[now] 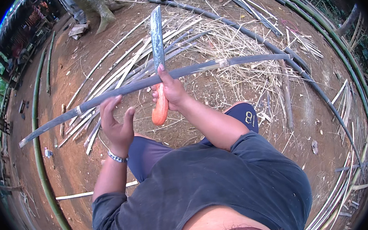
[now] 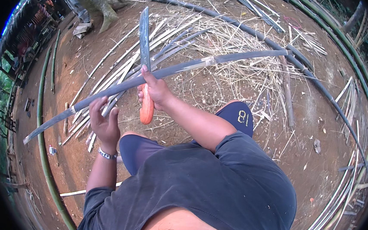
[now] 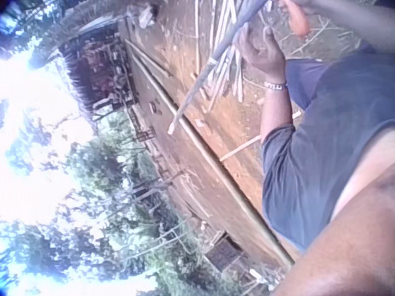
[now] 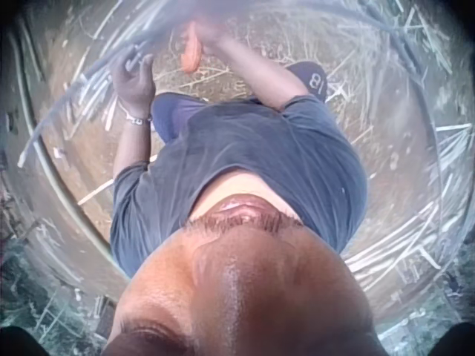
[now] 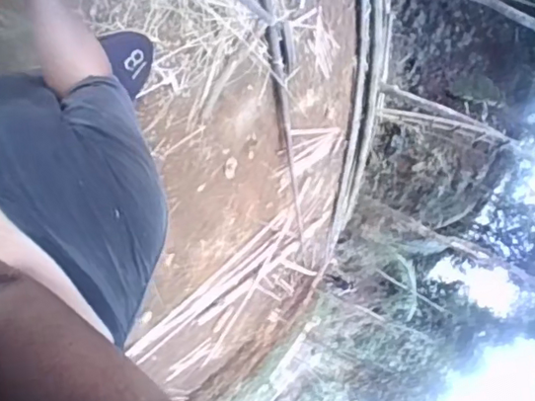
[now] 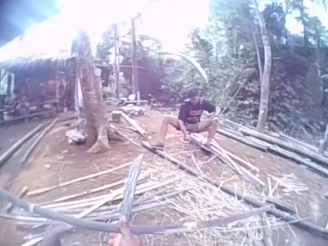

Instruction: The person sits on the ground and uses a knife to shave a long piece of bamboo, removing the outer layer to create a thin strip. They hold the bamboo with one hand and carefully scrape along its length with the knife in the other hand.

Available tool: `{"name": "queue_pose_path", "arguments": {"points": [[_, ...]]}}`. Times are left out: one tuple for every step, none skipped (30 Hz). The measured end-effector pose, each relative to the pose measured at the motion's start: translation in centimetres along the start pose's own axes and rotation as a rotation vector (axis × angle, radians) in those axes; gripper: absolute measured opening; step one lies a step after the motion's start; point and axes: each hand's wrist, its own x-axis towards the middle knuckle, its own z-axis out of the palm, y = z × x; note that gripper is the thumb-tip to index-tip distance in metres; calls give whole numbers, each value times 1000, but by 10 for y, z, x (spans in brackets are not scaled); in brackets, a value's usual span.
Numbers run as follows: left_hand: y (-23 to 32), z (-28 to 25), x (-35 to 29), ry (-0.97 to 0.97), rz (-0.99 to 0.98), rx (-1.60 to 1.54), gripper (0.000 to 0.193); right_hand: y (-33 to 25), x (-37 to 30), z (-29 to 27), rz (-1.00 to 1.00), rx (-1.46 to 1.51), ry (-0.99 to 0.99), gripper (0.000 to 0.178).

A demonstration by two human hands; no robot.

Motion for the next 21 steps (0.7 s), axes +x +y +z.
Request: {"name": "queue_pose_path", "arguments": {"points": [[-12, 1, -27, 97, -223, -222, 49, 4, 2, 2, 0, 21, -12, 58], [-19, -1, -39, 196, -448, -444, 52, 6, 4, 3, 2, 42, -22, 58], [-22, -7, -36, 291, -501, -550, 55, 7, 4, 3, 5, 48, -17, 58], [-28, -13, -32, 390, -556, -658, 59, 6, 4, 3, 10, 50, -9, 58], [-31, -17, -26, 490, -609, -765, 63, 7, 4, 1, 16, 52, -3, 58], [-28, -21, -11, 569, -621, -847, 65, 7, 5, 0, 22, 63, -24, 58], [-22, -23, 9, 647, -638, -934, 68, 8, 6, -3, 28, 69, -40, 59], [-17, -27, 25, 730, -650, -1013, 71, 9, 7, -4, 38, 79, -62, 60], [-14, -31, 35, 785, -641, -1074, 69, 11, 7, -1, 52, 85, -52, 61], [-12, -36, 43, 842, -628, -1135, 68, 13, 8, 5, 67, 88, -47, 61], [-13, -38, 49, 900, -612, -1195, 67, 15, 9, 9, 82, 91, -40, 62], [-19, -42, 50, 875, -559, -1209, 66, 16, 10, 14, 89, 90, -13, 63], [-27, -49, 49, 855, -499, -1212, 66, 17, 11, 19, 102, 90, 2, 64], [-34, -56, 48, 834, -439, -1211, 65, 16, 11, 22, 117, 89, 18, 66], [-34, -56, 48, 792, -383, -1208, 59, 11, 10, 22, 118, 88, -66, 68], [-30, -52, 52, 777, -361, -1201, 53, 11, 16, 13, 132, 104, -125, 67], [-26, -52, 54, 769, -332, -1154, 49, 10, 15, 17, 138, 116, -77, 61], [-23, -53, 55, 760, -303, -1109, 46, 7, 13, 21, 156, 118, -85, 58], [-20, -56, 55, 758, -257, -1080, 44, 6, 14, 24, 176, 104, -111, 58], [-18, -60, 55, 753, -211, -1050, 43, 7, 16, 26, 195, 91, -137, 58], [-18, -63, 57, 744, -165, -1026, 42, 8, 19, 27, 227, 90, -138, 60]]}}
